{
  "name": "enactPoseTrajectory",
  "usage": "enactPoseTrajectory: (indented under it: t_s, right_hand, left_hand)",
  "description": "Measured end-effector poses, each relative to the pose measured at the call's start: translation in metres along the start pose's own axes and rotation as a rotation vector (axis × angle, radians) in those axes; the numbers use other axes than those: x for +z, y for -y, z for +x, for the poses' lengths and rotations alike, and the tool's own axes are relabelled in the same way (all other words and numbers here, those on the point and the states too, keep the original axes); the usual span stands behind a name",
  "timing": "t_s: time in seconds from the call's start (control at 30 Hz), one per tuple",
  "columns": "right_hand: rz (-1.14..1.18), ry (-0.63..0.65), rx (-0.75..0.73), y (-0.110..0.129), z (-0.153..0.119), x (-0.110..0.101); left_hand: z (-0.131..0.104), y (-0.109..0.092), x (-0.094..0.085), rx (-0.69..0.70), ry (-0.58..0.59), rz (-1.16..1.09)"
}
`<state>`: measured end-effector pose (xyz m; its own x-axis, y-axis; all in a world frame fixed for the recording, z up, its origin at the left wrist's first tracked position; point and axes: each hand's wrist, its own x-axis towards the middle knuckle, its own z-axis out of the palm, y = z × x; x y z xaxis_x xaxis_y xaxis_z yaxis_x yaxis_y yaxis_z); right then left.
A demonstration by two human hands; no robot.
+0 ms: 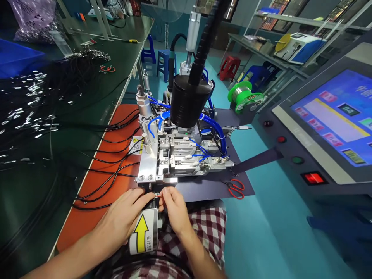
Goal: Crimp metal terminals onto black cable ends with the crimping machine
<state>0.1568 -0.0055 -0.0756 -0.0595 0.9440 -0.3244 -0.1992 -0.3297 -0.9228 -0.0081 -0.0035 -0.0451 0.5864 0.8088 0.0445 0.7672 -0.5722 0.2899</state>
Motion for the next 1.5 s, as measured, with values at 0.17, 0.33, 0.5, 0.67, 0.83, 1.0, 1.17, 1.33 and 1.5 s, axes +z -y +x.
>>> enactPoseTrajectory:
  t_s: [0.17,0.33,0.5,0.67,0.83,1.0,1.17,1.33,1.5]
  right_hand:
    - [-0.084,-0.043,-0.044,-0.004,-0.001,0.006]
    - [-0.044,0.011,-0.041,-0.010,0.000,0.007]
    - [0.019,0.013,-0.041,-0.010,0.001,0.007]
    - [0.037,0.002,-0.044,-0.009,0.002,0.006]
    - [0.051,0.010,-0.030,-0.009,0.003,0.004]
    - [0.084,-0.075,-0.012,-0.015,0.000,-0.006]
    - [0.100,-0.170,0.022,-0.028,-0.005,-0.020]
    - [0.071,-0.211,0.073,-0.035,-0.012,-0.025]
    - [0.041,-0.198,0.148,-0.037,-0.020,-0.046]
  left_hand:
    - [0.000,-0.006,-0.004,-0.066,-0.064,-0.073]
    - [-0.030,-0.001,0.003,-0.240,-0.256,-0.217]
    - [-0.078,0.009,0.012,-0.358,-0.290,0.109]
    - [-0.087,0.011,0.006,-0.279,-0.254,0.373]
    - [-0.080,0.017,0.003,-0.235,-0.223,0.435]
    - [-0.083,0.021,0.005,-0.225,-0.233,0.433]
    - [-0.081,0.021,0.007,-0.226,-0.266,0.406]
    - [-0.057,0.019,-0.008,-0.225,-0.239,0.271]
    - [-0.068,0.032,-0.042,-0.238,-0.210,0.246]
